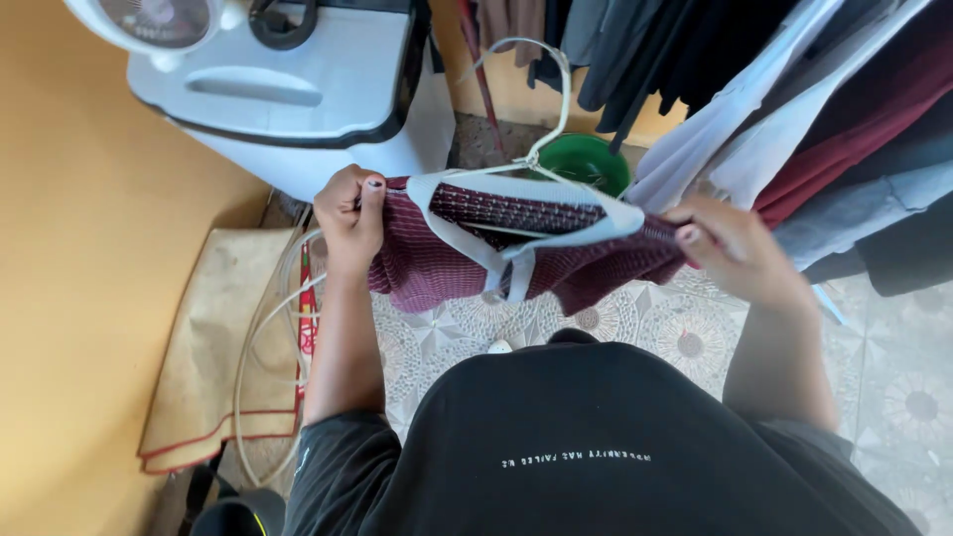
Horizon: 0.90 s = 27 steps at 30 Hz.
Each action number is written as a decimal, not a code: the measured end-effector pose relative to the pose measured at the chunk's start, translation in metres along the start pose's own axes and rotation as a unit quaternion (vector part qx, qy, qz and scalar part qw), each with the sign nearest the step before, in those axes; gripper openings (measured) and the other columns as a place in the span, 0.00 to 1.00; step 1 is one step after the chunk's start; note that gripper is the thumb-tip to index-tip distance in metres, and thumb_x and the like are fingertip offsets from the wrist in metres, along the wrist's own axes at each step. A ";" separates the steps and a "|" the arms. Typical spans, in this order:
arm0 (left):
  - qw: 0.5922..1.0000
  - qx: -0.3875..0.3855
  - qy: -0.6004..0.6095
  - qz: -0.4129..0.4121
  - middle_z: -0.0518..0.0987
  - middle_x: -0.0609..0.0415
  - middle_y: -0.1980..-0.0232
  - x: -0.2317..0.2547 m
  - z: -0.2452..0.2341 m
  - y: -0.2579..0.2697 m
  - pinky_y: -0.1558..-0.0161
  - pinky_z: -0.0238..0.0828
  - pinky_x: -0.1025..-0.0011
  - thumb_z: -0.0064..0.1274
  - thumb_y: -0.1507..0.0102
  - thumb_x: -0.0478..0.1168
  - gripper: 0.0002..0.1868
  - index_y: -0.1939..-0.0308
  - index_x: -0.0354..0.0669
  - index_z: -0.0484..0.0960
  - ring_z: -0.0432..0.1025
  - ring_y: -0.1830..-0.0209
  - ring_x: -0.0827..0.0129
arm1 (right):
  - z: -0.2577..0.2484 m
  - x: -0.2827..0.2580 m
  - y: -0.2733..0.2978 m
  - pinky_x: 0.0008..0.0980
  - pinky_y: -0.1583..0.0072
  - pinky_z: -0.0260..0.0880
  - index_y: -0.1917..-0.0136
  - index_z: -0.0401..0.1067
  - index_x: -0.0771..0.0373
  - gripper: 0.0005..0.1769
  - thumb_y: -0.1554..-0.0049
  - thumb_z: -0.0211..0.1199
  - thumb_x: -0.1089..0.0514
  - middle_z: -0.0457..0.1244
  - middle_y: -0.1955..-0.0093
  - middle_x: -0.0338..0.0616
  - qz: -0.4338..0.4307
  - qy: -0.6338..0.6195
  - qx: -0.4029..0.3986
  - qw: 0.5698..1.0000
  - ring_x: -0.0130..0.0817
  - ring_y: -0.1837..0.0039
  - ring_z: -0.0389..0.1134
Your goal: The person takes clothes from a wooden chair, places each item on a hanger, and hangs them on a red metal clothing rack. Items handled include a white shirt, a maroon patterned garment, a black top, and a purple top. The person repeats this process for several garments.
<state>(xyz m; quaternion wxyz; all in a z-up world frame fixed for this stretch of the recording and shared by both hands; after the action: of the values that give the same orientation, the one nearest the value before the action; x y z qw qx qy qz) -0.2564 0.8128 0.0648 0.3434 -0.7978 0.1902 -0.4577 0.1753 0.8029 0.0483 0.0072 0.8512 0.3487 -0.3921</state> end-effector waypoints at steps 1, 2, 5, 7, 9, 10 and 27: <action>1.000 -0.006 0.007 0.002 0.65 0.57 0.74 -0.014 0.009 -0.006 0.67 0.53 0.67 0.38 0.23 0.49 0.25 0.73 0.42 0.68 0.60 0.73 0.70 | 0.005 0.007 0.002 0.17 0.71 0.67 0.47 0.70 0.66 0.08 0.33 0.49 0.68 0.68 0.59 0.42 0.008 0.002 0.005 1.000 0.22 0.65 0.71; 1.000 -0.018 0.019 0.001 0.66 0.56 0.73 -0.027 0.021 -0.016 0.65 0.55 0.67 0.38 0.23 0.50 0.25 0.72 0.42 0.69 0.62 0.71 0.69 | 0.010 0.013 0.003 0.20 0.69 0.60 0.49 0.68 0.64 0.10 0.32 0.46 0.60 0.62 0.62 0.37 -0.007 -0.045 -0.013 0.999 0.21 0.67 0.62; 0.995 -0.030 0.087 0.024 0.66 0.52 0.74 -0.063 0.060 -0.049 0.65 0.58 0.66 0.40 0.23 0.46 0.23 0.71 0.40 0.71 0.61 0.73 0.65 | 0.027 0.042 0.017 0.26 0.61 0.60 0.49 0.69 0.63 0.16 0.32 0.44 0.52 0.60 0.63 0.35 0.008 -0.193 0.015 0.981 0.24 0.64 0.58; 0.988 -0.028 0.142 0.048 0.64 0.49 0.76 -0.079 0.087 -0.073 0.66 0.60 0.65 0.42 0.23 0.42 0.22 0.72 0.40 0.72 0.59 0.77 0.63 | 0.029 0.048 0.013 0.29 0.55 0.67 0.48 0.73 0.64 0.17 0.32 0.46 0.52 0.62 0.62 0.38 0.031 -0.293 0.061 0.954 0.27 0.61 0.64; 0.984 -0.045 0.162 0.057 0.67 0.46 0.71 -0.090 0.115 -0.097 0.60 0.62 0.62 0.42 0.23 0.40 0.20 0.69 0.38 0.71 0.62 0.71 0.58 | 0.021 0.030 -0.004 0.31 0.57 0.67 0.46 0.69 0.69 0.19 0.34 0.49 0.50 0.63 0.58 0.43 -0.010 -0.419 0.085 0.904 0.28 0.60 0.66; 0.983 -0.048 0.168 0.061 0.67 0.46 0.71 -0.094 0.129 -0.108 0.60 0.62 0.62 0.42 0.23 0.40 0.20 0.69 0.38 0.71 0.62 0.71 0.58 | 0.020 0.037 -0.002 0.31 0.57 0.67 0.46 0.69 0.69 0.19 0.34 0.49 0.50 0.63 0.58 0.43 -0.009 -0.415 0.092 0.905 0.28 0.60 0.66; 0.949 -0.067 0.308 0.021 0.56 0.45 0.27 -0.059 0.337 -0.229 0.19 0.34 0.52 0.37 0.21 0.45 0.18 0.29 0.43 0.65 0.46 0.20 0.52 | -0.032 0.065 -0.025 0.32 0.53 0.61 0.49 0.62 0.72 0.17 0.42 0.59 0.55 0.60 0.54 0.49 -0.077 -0.395 0.276 0.873 0.34 0.53 0.63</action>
<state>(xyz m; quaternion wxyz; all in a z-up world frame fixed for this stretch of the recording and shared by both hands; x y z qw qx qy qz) 0.0015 1.1339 0.0785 0.2233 -0.6352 0.3335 -0.6599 0.2107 0.8688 0.0334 -0.1213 0.5627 0.2590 -0.7756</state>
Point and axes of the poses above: each hand's wrist, its own y-axis away from the middle knuckle, its own z-axis out of the palm, x = y × z, the point moved 5 cm from there along -y, towards the middle knuckle
